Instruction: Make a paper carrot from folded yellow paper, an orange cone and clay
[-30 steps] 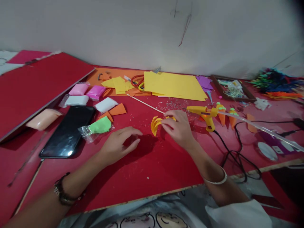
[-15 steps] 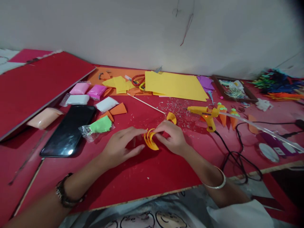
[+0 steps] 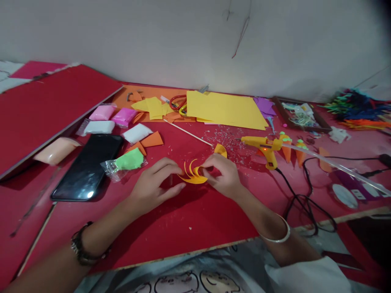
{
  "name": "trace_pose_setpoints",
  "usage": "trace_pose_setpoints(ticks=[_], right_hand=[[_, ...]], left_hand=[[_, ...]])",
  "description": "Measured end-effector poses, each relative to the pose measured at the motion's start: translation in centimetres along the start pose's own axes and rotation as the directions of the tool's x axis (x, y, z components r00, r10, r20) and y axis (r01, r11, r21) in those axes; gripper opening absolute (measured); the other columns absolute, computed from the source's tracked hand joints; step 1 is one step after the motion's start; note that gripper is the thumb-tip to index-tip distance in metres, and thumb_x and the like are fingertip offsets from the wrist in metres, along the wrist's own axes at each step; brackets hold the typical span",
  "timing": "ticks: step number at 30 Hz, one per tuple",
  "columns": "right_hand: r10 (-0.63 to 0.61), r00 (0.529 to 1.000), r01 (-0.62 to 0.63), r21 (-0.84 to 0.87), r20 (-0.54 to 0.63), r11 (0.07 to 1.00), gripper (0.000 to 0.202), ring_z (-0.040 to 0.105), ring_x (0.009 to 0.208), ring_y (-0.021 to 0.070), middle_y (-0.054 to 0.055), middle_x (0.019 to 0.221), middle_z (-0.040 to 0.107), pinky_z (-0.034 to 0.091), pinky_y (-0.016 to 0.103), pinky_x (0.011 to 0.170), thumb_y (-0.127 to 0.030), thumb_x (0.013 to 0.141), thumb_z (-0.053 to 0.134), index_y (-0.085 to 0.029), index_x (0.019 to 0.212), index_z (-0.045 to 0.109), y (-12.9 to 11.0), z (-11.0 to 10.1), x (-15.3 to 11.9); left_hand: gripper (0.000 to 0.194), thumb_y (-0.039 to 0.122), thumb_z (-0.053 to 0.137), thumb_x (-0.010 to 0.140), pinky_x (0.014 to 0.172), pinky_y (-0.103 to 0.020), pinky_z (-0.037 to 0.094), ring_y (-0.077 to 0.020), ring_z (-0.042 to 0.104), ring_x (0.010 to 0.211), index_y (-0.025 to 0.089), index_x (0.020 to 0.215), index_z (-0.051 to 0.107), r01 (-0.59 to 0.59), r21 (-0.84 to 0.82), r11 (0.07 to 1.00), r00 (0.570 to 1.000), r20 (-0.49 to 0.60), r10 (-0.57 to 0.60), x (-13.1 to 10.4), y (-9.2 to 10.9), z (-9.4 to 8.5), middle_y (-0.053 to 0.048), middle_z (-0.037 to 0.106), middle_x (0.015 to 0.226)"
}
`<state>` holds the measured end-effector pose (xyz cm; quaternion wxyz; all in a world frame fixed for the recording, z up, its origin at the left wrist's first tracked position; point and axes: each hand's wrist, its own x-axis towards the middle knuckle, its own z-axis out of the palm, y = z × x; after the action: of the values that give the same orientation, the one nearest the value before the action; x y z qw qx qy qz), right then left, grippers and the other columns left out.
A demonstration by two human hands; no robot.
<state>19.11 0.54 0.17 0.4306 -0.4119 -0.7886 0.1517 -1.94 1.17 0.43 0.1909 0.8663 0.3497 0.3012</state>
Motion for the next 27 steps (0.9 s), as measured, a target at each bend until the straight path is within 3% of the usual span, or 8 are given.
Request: trace_pose_setpoints(ticks=[6, 10, 13, 16, 20, 27], right_hand=[[0.064, 0.998, -0.065, -0.116, -0.011, 0.991, 0.012, 0.047, 0.057, 0.0098, -0.002, 0.061, 0.051, 0.038, 0.022, 0.056, -0.011, 0.072, 0.052, -0.019, 0.065, 0.046, 0.3, -0.3, 0.0], [0.098, 0.99, -0.115, -0.18, -0.099, 0.977, 0.011, 0.047, 0.056, 0.0087, -0.003, 0.06, 0.05, 0.037, 0.02, 0.055, -0.014, 0.073, 0.052, -0.02, 0.066, 0.045, 0.4, -0.3, 0.0], [0.094, 0.991, -0.114, -0.243, -0.091, 0.963, 0.013, 0.044, 0.053, 0.0082, -0.004, 0.058, 0.048, 0.035, 0.02, 0.053, -0.016, 0.075, 0.051, -0.019, 0.064, 0.044, 0.5, -0.2, -0.1], [0.016, 1.0, -0.021, -0.372, -0.016, 0.928, 0.019, 0.042, 0.053, 0.0091, -0.003, 0.055, 0.046, 0.033, 0.023, 0.054, -0.02, 0.079, 0.049, -0.019, 0.06, 0.044, 0.4, 0.0, -0.3], [-0.164, 0.981, 0.194, -0.539, 0.105, 0.82, 0.026, 0.04, 0.051, 0.0106, -0.002, 0.05, 0.046, 0.028, 0.027, 0.054, -0.021, 0.08, 0.048, -0.019, 0.054, 0.044, -0.2, 0.5, -0.4], [-0.316, 0.931, 0.362, -0.58, 0.183, 0.73, 0.027, 0.038, 0.049, 0.0106, -0.003, 0.047, 0.047, 0.025, 0.028, 0.05, -0.019, 0.079, 0.05, -0.019, 0.052, 0.047, -1.1, 0.9, -0.4]], left_hand=[[0.005, 0.021, 0.053, 0.078, 0.066, -0.022, 0.043, -0.0116, 0.052, 0.072, 0.016, 0.079, 0.055, 0.031, -0.027, 0.999, 0.998, -0.056, -0.032, 0.2, 0.2, -0.5, -0.002, 0.055, 0.08], [0.003, 0.019, 0.053, 0.078, 0.062, -0.023, 0.041, -0.0097, 0.049, 0.062, 0.016, 0.078, 0.054, 0.048, -0.059, 0.997, 0.992, -0.116, -0.055, 0.2, 0.2, -0.7, 0.0, 0.052, 0.074], [0.003, 0.019, 0.053, 0.078, 0.06, -0.022, 0.04, -0.0086, 0.049, 0.06, 0.016, 0.079, 0.053, 0.049, -0.071, 0.996, 0.994, -0.098, -0.056, 0.1, 0.2, -0.5, 0.001, 0.052, 0.074], [0.006, 0.022, 0.054, 0.079, 0.059, -0.02, 0.04, -0.0078, 0.048, 0.06, 0.017, 0.082, 0.053, 0.059, -0.058, 0.997, 0.997, -0.055, -0.062, 0.0, 0.3, 0.0, 0.001, 0.053, 0.076], [0.019, 0.033, 0.056, 0.076, 0.058, -0.02, 0.04, -0.0094, 0.05, 0.062, 0.017, 0.086, 0.05, 0.117, 0.018, 0.993, 0.992, -0.045, -0.116, -0.1, 0.5, 0.5, 0.001, 0.054, 0.076], [0.017, 0.033, 0.053, 0.078, 0.055, -0.02, 0.039, -0.0087, 0.048, 0.058, 0.019, 0.086, 0.048, 0.225, 0.021, 0.974, 0.969, -0.107, -0.222, -0.2, 0.7, 0.8, 0.003, 0.052, 0.072]])
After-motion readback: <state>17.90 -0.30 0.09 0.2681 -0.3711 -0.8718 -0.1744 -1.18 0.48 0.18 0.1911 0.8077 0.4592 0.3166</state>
